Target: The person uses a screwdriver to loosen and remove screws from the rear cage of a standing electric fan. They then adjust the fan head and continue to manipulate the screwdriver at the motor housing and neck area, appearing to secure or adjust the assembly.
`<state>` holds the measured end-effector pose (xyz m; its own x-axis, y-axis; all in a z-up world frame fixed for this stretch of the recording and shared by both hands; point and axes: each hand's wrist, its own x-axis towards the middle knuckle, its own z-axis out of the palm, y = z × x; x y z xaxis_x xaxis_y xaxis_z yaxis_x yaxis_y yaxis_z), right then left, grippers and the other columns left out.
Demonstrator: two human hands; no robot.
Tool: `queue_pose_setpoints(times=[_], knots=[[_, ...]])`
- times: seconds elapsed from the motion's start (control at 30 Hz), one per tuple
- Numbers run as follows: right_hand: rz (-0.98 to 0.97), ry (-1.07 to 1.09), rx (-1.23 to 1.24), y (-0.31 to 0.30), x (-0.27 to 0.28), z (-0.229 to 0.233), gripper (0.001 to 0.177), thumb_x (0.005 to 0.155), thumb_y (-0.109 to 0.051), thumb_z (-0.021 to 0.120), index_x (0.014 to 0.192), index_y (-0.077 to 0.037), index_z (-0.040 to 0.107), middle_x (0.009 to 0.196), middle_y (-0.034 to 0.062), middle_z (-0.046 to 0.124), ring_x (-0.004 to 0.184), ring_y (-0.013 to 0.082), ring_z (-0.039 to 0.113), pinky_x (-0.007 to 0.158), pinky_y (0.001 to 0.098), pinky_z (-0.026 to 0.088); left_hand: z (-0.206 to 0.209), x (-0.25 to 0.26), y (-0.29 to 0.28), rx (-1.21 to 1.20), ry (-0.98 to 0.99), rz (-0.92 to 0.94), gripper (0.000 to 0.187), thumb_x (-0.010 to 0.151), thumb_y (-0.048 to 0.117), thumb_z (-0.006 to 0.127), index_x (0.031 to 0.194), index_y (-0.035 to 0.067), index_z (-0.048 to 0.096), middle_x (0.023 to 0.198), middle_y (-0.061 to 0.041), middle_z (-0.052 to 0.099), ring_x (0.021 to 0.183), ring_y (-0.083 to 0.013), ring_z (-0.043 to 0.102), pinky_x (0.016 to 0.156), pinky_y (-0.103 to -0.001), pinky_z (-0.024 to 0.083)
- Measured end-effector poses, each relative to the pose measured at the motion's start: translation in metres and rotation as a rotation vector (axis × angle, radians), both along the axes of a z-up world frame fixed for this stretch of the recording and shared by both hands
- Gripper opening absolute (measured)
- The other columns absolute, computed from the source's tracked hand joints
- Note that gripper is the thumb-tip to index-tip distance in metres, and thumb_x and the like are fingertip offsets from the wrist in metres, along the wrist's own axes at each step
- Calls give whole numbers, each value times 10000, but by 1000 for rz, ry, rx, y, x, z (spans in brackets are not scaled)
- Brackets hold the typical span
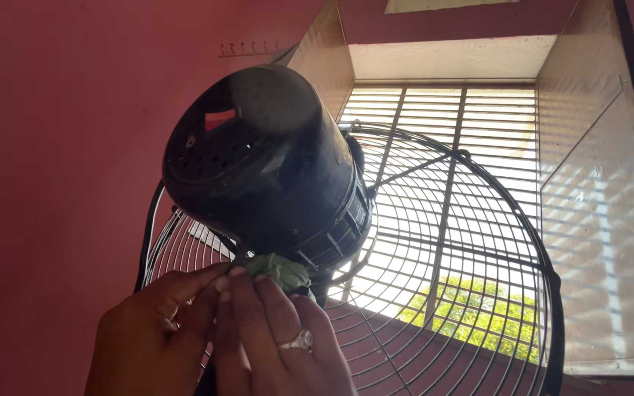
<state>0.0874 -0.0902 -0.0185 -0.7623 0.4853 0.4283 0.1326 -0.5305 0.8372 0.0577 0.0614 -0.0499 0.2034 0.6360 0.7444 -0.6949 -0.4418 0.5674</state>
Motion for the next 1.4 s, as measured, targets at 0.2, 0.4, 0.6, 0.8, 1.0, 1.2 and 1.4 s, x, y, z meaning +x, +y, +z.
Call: queue_pose_setpoints(times=[0.2,0.4,0.6,0.8,1.0,1.2,1.4], knots=[[-86,-57,-163,-10,8,24,235,913,-214,655,1033,-30,739,1285,215,687,1228,340,663,985,530,561,-8,23,10,88,-31,149,306,924,246,734,1208,282,841,905,-20,779,775,-134,766,663,-309,646],[-200,41,-359,-15,-5,49,320,863,-135,673,1075,103,697,1205,251,678,1185,378,677,864,443,611,-3,36,7,31,-55,159,280,916,273,735,1179,272,830,831,-6,759,762,-125,745,694,-305,632],[-58,485,-459,-20,-20,71,341,866,-59,662,1202,-13,698,1222,158,696,934,293,747,772,353,637,11,20,3,-53,97,59,292,936,287,725,1216,272,805,905,-9,753,800,-104,742,716,-276,644],[-43,500,-420,-17,-14,83,250,908,-62,659,1155,-46,694,1092,116,687,960,282,774,745,338,639,15,21,3,1,-61,67,254,885,275,750,1125,217,813,894,-8,810,746,-90,749,670,-269,642],[-118,505,-359,-19,-1,77,373,865,-127,718,1234,-72,729,1119,107,688,887,294,736,765,393,623,12,30,4,-17,-26,158,260,856,284,785,1108,245,837,917,16,756,720,-118,752,633,-273,649],[-135,420,-399,-19,-2,75,416,777,-87,714,1184,-2,707,1047,137,640,961,317,710,782,416,598,9,37,7,137,-79,335,333,879,221,724,1207,225,781,998,-1,757,818,-91,803,756,-273,615],[-285,436,-283,-15,0,69,505,819,-107,701,1310,1,657,1101,157,614,990,318,702,800,429,600,10,37,5,119,-127,335,382,821,186,753,1201,194,786,1025,-52,758,786,-145,803,730,-286,641]])
